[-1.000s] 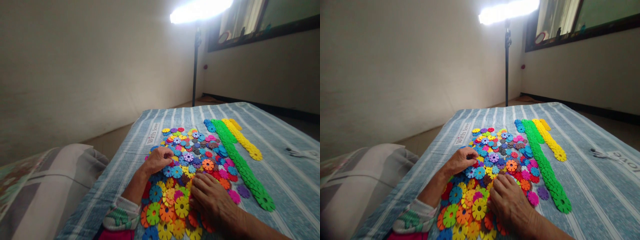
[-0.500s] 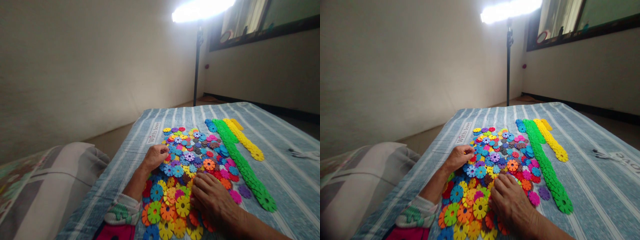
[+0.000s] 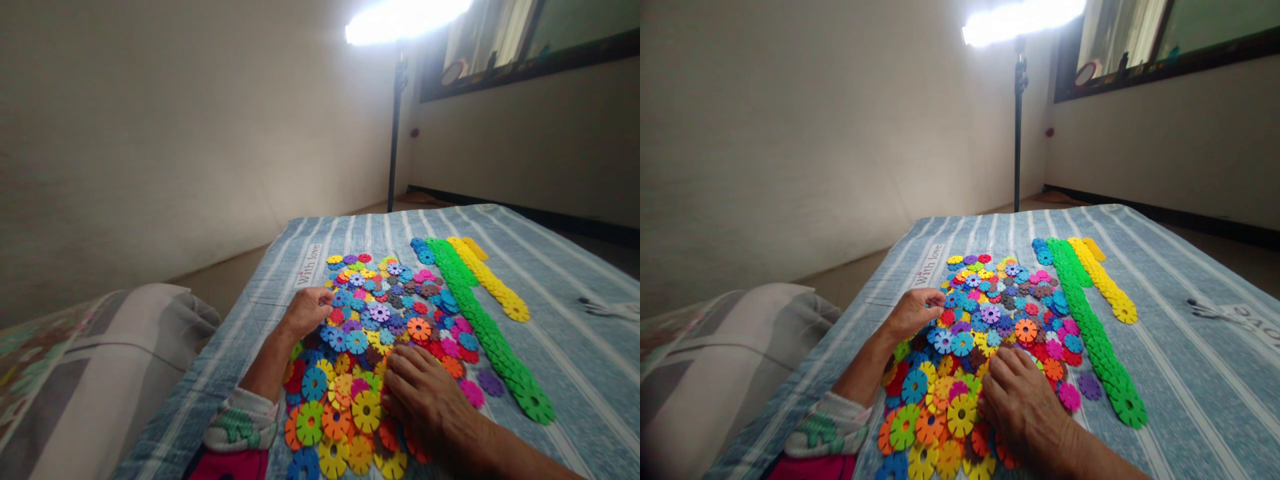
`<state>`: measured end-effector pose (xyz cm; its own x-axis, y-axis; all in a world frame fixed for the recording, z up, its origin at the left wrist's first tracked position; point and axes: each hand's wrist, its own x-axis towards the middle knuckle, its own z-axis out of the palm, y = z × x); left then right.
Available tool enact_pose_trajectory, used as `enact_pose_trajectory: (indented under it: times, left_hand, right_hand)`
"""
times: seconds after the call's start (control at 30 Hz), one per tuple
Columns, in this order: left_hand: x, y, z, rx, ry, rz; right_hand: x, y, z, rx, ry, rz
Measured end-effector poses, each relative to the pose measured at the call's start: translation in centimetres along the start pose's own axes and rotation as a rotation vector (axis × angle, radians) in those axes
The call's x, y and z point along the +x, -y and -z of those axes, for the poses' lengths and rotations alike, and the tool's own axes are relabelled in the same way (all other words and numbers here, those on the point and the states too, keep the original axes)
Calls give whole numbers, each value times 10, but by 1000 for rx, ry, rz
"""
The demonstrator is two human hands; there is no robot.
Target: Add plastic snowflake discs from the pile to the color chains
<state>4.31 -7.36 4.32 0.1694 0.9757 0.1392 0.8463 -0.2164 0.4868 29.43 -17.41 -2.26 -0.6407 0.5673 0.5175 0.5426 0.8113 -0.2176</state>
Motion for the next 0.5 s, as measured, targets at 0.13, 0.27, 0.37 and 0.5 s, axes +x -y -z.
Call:
enact_pose_trajectory:
  times: [0.13, 0.27, 0.37, 0.5]
  left_hand:
    - [1, -4, 6, 169, 37, -29]
    - [-1, -9, 11, 293, 69, -32]
    - [-3, -15, 10, 344, 110, -39]
    - [-5, -22, 4, 359, 140, -49]
  right_hand:
    - [0, 0, -1, -7, 6, -7]
    - [-1, 0, -2, -11, 2, -2]
    - [-1, 0, -3, -13, -3, -4]
    - [0, 0, -2, -12, -7, -5]
